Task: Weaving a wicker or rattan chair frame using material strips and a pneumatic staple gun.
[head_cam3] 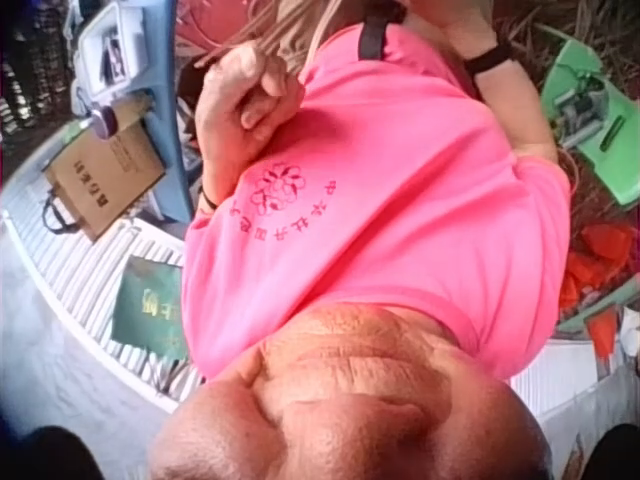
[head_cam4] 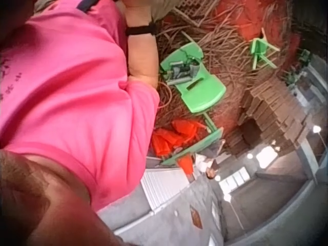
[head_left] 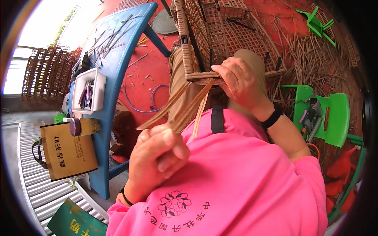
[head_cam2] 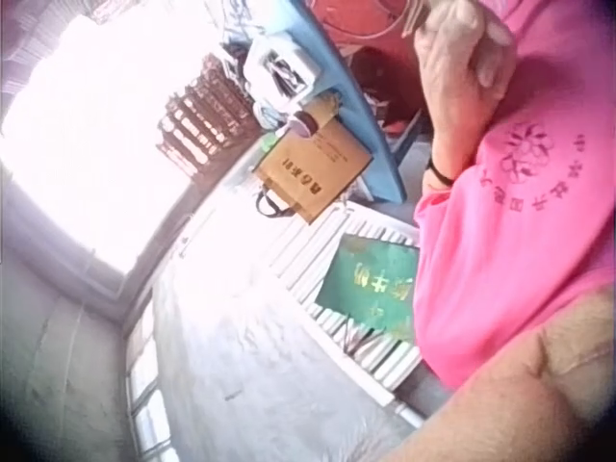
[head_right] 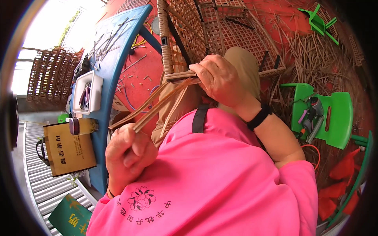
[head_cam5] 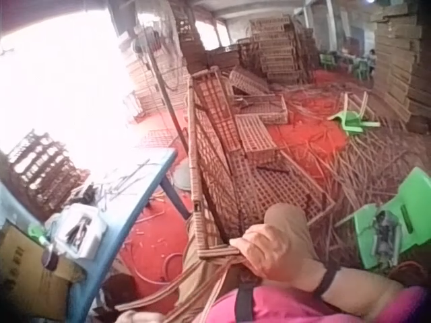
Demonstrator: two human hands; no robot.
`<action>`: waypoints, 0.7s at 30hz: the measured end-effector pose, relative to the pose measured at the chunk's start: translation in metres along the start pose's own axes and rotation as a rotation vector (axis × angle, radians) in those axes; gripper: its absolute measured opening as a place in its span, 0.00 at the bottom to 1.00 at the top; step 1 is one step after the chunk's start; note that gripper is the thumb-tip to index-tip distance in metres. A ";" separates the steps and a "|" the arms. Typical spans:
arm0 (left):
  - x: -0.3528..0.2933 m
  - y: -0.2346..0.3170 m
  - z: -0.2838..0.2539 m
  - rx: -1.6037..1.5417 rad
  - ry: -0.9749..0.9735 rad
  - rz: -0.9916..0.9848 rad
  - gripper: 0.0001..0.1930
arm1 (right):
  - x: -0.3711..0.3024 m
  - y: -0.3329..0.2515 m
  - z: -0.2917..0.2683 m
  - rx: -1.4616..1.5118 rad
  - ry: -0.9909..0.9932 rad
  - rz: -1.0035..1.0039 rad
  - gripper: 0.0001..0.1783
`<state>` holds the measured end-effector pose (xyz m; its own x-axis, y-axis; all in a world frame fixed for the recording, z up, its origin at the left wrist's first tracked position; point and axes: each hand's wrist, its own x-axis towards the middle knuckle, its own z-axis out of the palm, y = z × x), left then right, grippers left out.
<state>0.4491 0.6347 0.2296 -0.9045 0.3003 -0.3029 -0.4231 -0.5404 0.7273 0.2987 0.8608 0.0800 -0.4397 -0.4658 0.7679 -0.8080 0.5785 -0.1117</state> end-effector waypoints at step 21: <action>0.180 0.042 0.008 -0.348 -0.606 0.179 0.16 | 0.029 -0.008 -0.027 0.302 -0.141 0.319 0.10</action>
<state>0.2687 0.6729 0.2105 -0.8151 0.5123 0.2705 -0.3553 -0.8109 0.4651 0.3030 0.8612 0.1203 -0.7173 -0.3945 0.5743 -0.6922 0.4969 -0.5233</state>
